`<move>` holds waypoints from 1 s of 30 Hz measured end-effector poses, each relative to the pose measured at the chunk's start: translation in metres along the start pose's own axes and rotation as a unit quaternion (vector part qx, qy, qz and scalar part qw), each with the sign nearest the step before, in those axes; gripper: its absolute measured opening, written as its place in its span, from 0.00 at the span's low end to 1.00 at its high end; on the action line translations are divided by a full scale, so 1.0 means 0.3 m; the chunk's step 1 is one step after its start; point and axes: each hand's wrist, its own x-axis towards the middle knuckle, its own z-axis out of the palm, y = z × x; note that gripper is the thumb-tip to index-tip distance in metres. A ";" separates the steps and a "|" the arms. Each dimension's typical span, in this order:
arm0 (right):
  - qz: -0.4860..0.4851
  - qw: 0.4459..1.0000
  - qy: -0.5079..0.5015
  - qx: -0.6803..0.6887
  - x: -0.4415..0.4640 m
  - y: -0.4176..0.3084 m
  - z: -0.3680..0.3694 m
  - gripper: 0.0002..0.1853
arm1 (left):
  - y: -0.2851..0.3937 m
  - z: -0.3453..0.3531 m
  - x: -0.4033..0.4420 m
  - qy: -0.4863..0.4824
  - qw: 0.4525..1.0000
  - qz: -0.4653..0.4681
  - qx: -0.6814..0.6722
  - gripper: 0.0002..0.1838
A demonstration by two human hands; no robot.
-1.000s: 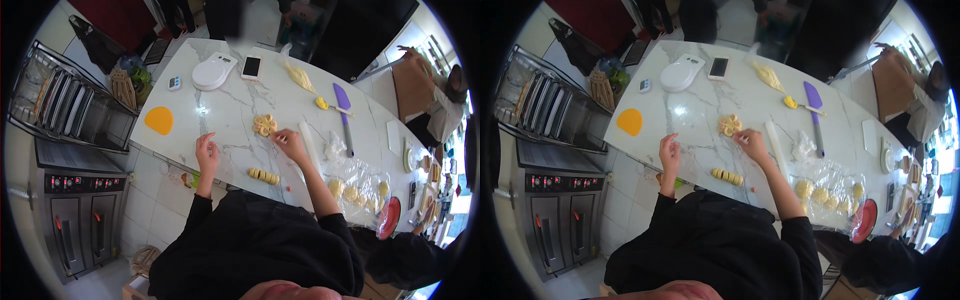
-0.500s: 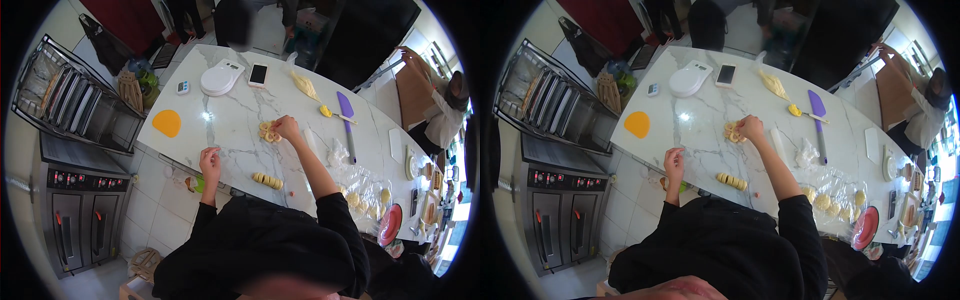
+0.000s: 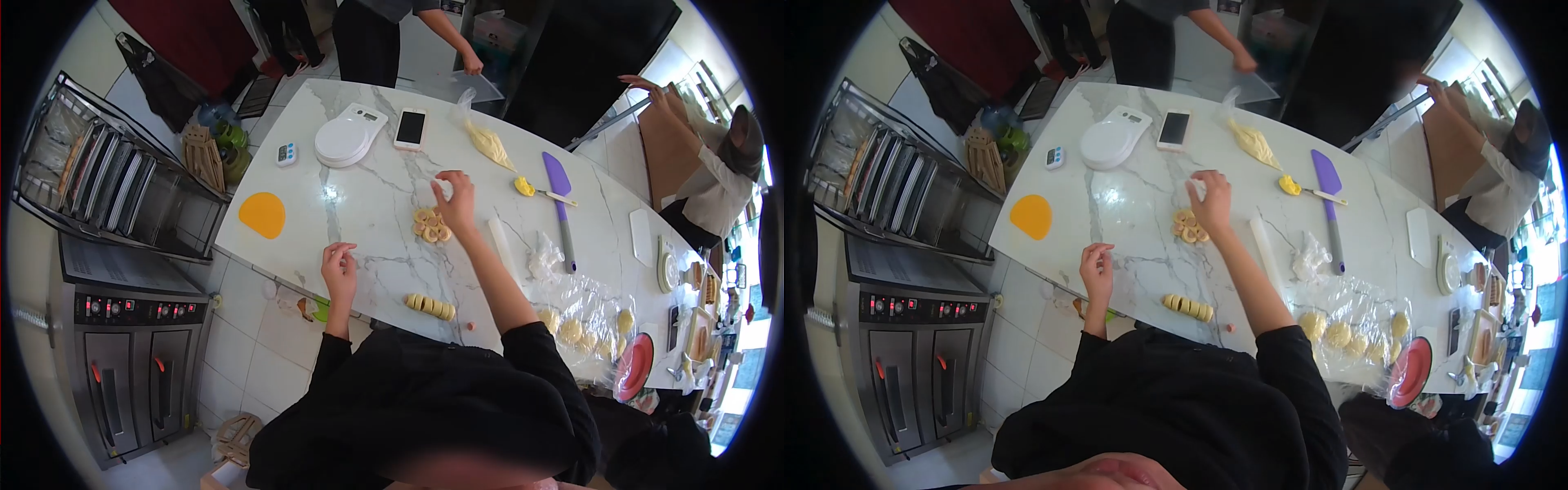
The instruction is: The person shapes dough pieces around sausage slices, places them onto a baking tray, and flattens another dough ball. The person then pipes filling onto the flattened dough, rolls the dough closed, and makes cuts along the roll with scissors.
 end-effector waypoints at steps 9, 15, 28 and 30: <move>-0.104 0.944 -0.154 -0.271 -0.101 -0.062 0.109 0.43 | -0.023 -0.084 0.023 0.032 0.997 -0.034 0.062 0.10; -0.077 0.948 -0.164 -0.262 -0.144 -0.094 0.093 0.43 | -0.058 -0.075 0.014 0.014 0.997 -0.043 0.061 0.10; -0.058 0.956 -0.190 -0.215 -0.165 0.036 0.069 0.46 | 0.029 0.002 0.025 0.026 0.998 0.038 0.041 0.11; 0.009 0.982 -0.152 -0.111 -0.105 0.064 0.022 0.43 | 0.056 0.005 0.017 -0.003 0.998 0.053 0.046 0.10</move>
